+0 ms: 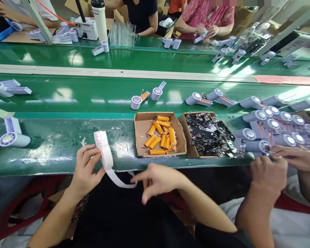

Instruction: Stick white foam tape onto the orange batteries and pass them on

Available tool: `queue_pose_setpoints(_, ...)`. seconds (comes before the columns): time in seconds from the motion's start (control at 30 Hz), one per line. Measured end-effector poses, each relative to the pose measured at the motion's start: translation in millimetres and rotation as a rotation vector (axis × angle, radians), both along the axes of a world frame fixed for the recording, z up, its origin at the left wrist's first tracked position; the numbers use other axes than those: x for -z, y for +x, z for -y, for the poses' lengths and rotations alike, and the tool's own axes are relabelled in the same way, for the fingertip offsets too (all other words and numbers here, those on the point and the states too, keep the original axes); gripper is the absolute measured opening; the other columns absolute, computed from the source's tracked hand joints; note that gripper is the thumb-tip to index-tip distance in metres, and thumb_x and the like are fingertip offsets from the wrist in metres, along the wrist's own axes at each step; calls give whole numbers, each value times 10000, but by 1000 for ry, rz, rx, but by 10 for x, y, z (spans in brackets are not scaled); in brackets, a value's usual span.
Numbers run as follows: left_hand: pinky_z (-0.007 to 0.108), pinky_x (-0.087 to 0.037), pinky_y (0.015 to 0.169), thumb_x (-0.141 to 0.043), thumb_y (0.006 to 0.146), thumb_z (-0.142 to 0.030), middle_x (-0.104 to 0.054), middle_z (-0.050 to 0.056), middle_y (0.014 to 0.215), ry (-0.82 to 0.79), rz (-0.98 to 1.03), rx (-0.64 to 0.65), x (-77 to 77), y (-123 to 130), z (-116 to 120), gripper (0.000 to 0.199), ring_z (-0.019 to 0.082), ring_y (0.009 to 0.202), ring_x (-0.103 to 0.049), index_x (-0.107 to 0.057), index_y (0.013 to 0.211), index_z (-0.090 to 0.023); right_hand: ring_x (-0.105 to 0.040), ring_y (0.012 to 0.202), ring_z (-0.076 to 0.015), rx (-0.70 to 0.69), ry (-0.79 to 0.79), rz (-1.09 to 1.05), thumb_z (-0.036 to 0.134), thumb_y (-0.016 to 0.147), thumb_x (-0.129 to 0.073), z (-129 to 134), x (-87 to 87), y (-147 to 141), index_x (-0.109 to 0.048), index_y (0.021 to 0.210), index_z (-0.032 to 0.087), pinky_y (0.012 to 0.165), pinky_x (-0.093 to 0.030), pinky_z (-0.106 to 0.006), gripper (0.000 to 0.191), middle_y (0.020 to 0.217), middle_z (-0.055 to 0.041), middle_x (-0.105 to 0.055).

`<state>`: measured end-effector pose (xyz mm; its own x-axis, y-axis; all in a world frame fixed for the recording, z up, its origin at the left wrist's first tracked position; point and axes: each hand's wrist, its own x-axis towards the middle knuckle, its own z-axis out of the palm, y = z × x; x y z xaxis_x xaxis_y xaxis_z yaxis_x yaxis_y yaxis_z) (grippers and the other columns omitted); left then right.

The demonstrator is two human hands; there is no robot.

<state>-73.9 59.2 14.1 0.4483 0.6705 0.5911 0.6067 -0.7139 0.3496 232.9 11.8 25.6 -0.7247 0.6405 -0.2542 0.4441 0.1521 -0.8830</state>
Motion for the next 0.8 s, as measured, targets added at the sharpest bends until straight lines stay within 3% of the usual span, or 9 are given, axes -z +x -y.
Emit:
queue_pose_setpoints(0.07,616,-533,1048,-722,860,-78,-669,94,1141,-1,-10,1,21,17,56,484,365,1248,-586,-601,1286,-272,-737,683,-186,319,189,182,508,1029,-640,-251,-135,207,-783,1187,207,676,-545,-275,370,844,-43,-812)
queue_pose_setpoints(0.13,615,-535,1046,-700,880,-83,-672,103,1149,-13,-44,38,38,84,88,462,369,1265,-567,-591,1294,-258,-766,882,-259,648,480,535,473,1050,-601,-548,-222,343,-766,1224,203,771,-564,-336,362,1030,-119,-821)
queue_pose_setpoints(0.2,611,-531,1052,-673,895,-75,-677,110,1156,-41,-76,83,56,170,100,436,368,1274,-552,-594,1289,-244,-761,992,-327,759,578,867,487,1039,-607,-818,-234,409,-761,1198,188,799,-565,-382,371,1133,-177,-800)
queue_pose_setpoints(0.3,610,-518,1072,-636,910,-61,-682,109,1154,-72,-89,130,85,273,113,403,354,1259,-553,-604,1273,-234,-762,987,-334,724,507,998,448,1026,-626,-1049,-157,466,-781,1091,187,823,-564,-397,310,1106,-175,-800)
queue_pose_setpoints(0.4,609,-514,1085,-623,915,-51,-674,105,1138,-87,-85,161,112,311,131,393,338,1233,-561,-598,1266,-224,-746,981,-275,764,596,659,359,1033,-590,-1060,-62,568,-791,1019,207,882,-563,-379,252,1082,-116,-805)
queue_pose_setpoints(0.5,617,-517,1084,-635,900,-43,-662,111,1135,-111,-96,170,138,310,139,406,350,1254,-535,-600,1266,-215,-717,1037,-276,807,704,397,389,1023,-592,-1000,12,676,-782,1005,212,956,-555,-407,260,1100,-100,-792)
queue_pose_setpoints(0.7,630,-523,1078,-657,879,-49,-661,122,1168,-151,-96,178,186,329,115,438,376,1295,-497,-609,1285,-208,-629,1190,-380,643,709,744,281,964,-641,-1055,134,648,-726,1288,167,1017,-510,-514,354,1276,-183,-740)
queue_pose_setpoints(0.8,624,-529,1074,-672,862,-54,-665,123,1152,-156,-83,192,203,346,119,462,376,1293,-506,-623,1296,-206,-655,1156,-337,649,686,584,246,941,-628,-1080,153,658,-734,1273,185,1018,-523,-483,353,1236,-156,-763)
